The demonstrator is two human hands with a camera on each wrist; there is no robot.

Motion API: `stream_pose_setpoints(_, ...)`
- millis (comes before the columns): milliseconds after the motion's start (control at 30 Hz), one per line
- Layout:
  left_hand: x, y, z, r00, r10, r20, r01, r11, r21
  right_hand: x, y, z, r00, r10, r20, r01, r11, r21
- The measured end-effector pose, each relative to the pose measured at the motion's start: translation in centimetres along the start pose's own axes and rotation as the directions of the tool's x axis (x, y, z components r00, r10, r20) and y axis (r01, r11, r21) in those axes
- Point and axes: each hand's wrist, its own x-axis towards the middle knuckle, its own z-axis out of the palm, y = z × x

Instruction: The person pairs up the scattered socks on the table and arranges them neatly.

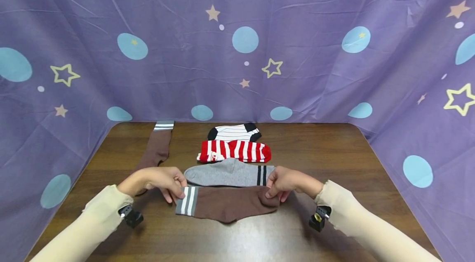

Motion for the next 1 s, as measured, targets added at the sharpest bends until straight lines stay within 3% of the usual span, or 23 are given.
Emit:
stream_pose_setpoints(233, 0.0, -0.2, -0.1, 0.999, -0.038, -0.035, 0.036, 0.997, -0.062, 0.2, 0.1, 0.5, 0.998, -0.006, -0.055, 0.005, 1.0, -0.022)
stream_pose_setpoints(500, 0.3, -0.4, 0.1, 0.993, -0.078, -0.092, 0.071, 0.995, -0.075, 0.1, -0.2, 1.1, 0.992, -0.022, -0.128, 0.009, 0.995, -0.104)
stream_pose_setpoints(733, 0.2, -0.6, 0.2, 0.99, -0.082, -0.113, 0.073, 0.994, -0.075, 0.2, -0.6, 1.5, 0.984, -0.051, -0.173, 0.012, 0.976, -0.219)
stream_pose_setpoints(1000, 0.1, -0.6, 0.2, 0.988, -0.096, -0.124, 0.087, 0.993, -0.08, 0.4, -0.8, 1.8, 0.971, -0.026, -0.237, -0.055, 0.943, -0.327)
